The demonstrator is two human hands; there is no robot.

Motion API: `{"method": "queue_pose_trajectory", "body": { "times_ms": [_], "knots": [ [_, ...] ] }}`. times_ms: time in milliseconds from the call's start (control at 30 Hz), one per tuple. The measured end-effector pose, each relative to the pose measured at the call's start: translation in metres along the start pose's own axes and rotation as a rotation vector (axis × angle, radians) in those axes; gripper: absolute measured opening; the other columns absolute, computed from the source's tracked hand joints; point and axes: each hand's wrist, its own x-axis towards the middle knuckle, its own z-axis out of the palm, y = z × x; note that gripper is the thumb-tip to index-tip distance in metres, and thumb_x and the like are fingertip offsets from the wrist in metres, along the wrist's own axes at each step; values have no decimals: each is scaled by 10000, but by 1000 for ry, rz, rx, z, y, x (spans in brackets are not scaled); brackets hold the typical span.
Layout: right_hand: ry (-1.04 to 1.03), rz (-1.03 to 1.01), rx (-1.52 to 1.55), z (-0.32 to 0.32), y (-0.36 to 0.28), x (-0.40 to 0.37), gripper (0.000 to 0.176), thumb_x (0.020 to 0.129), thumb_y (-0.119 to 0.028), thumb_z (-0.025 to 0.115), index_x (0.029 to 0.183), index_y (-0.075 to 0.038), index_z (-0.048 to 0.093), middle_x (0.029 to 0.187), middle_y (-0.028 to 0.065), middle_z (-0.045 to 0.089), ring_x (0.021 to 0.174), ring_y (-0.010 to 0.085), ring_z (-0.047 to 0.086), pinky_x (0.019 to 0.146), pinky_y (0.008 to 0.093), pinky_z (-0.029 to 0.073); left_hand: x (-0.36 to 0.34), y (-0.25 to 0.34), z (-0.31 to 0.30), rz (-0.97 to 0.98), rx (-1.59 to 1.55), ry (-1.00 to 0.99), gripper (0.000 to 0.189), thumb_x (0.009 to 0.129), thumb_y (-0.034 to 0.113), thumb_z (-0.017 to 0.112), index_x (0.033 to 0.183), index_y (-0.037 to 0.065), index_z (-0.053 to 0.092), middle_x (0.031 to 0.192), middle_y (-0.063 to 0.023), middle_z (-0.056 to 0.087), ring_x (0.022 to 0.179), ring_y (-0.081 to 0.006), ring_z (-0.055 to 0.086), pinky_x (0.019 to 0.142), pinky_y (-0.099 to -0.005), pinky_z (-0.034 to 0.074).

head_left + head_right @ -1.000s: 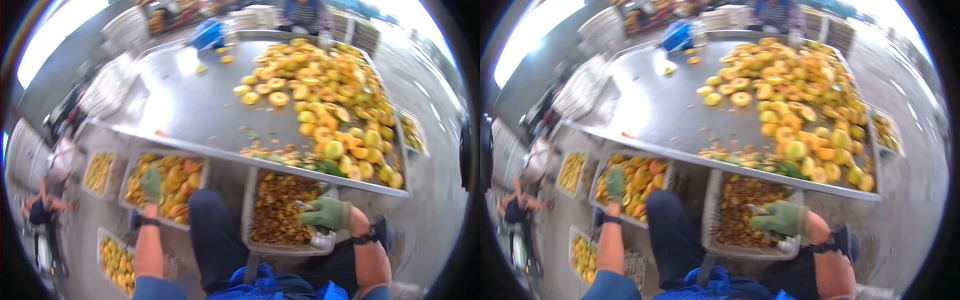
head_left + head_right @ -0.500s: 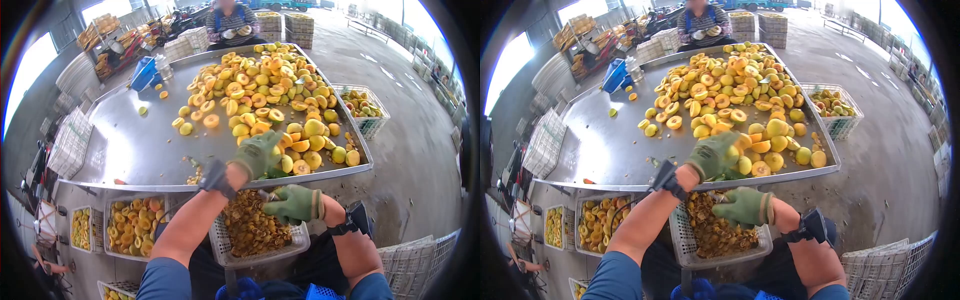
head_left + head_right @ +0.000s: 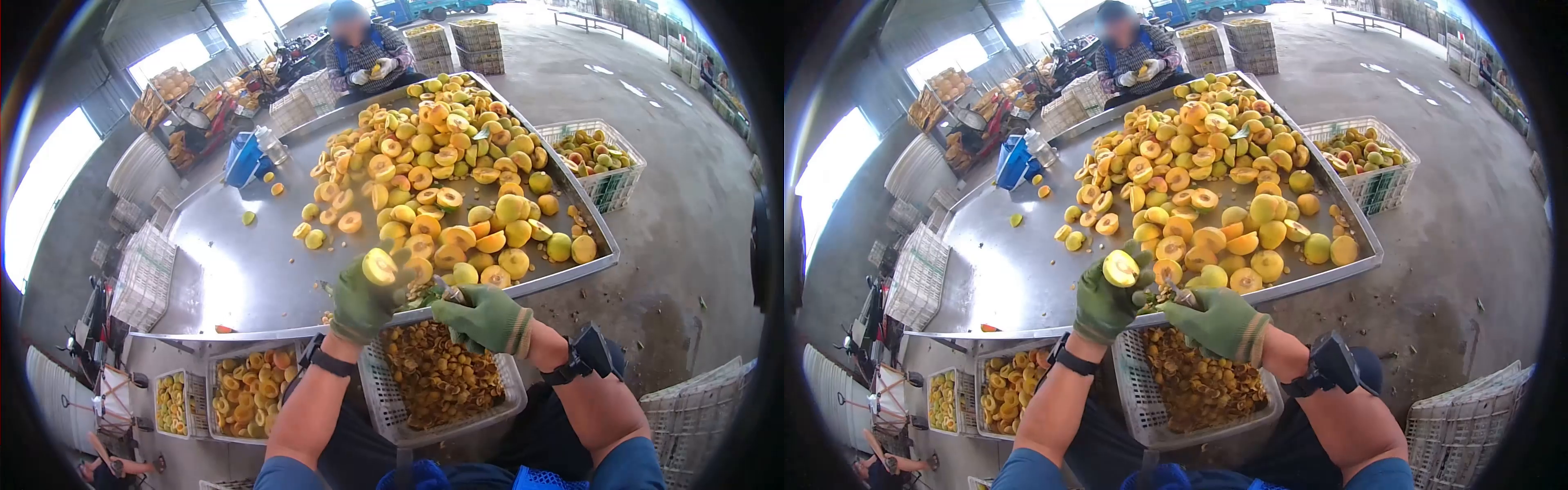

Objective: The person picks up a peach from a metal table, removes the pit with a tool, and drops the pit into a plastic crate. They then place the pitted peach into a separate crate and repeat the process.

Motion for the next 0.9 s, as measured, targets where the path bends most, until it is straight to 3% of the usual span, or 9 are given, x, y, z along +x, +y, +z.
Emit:
{"method": "queue_pose_trajectory", "body": {
  "times_ms": [67,100,167,367,533,633,733,833,900],
  "knots": [
    [25,-73,-44,10,6,6,319,989,-336,643,976,-19,681,718,23,645,601,87,597,551,261,491,-10,14,18,-342,-817,59,646,1038,556,444,1451,64,506,1260,-161,680,966,-325,727,621,-358,603],
    [41,-111,-74,14,9,8,337,989,-329,637,984,4,682,744,45,654,651,113,615,603,292,505,-14,9,18,-365,-811,53,664,1038,579,426,1449,65,508,1231,-170,689,924,-299,727,608,-355,598],
    [91,-244,-136,21,23,18,350,976,-314,635,965,32,683,823,144,688,778,228,681,729,380,529,-25,-8,17,-131,-107,57,686,1032,607,408,1429,59,522,1198,-165,703,901,-280,725,596,-345,591],
    [174,-338,-424,36,38,28,334,938,-337,650,922,-6,695,869,231,690,821,417,680,728,470,529,-39,-12,22,-138,-97,26,404,991,213,628,1338,14,569,1109,-112,736,953,-215,709,844,-329,580],
    [301,-499,-717,45,44,33,269,902,-303,666,932,-37,690,849,211,696,820,415,681,725,501,539,-44,-4,20,48,262,-30,329,888,37,707,1208,3,635,1097,-93,730,958,-190,695,895,-323,554],
    [260,-459,-759,49,37,30,259,898,-289,666,980,-43,680,849,201,700,829,406,688,724,503,543,-49,1,20,-48,338,-51,291,870,46,724,1152,9,659,1082,-83,728,944,-184,691,878,-319,548],
    [233,-401,-807,56,35,32,277,902,-282,665,1029,-36,669,860,199,706,830,402,692,725,500,546,-46,-1,16,137,584,-101,274,886,50,704,1154,17,657,1069,-68,724,944,-182,687,870,-320,546],
    [256,-407,-850,59,35,32,289,906,-286,664,1031,-25,666,876,206,711,827,403,695,730,498,550,-49,-6,17,67,493,-65,248,966,180,667,1157,22,656,1063,-66,717,914,-181,698,799,-310,571],
    [271,-419,-861,60,35,31,292,912,-291,660,1024,-21,663,886,211,713,828,404,698,734,496,552,-50,-24,10,-195,61,-19,309,1000,282,630,1169,24,653,1059,-72,710,889,-184,707,745,-304,587]
  ]
}}
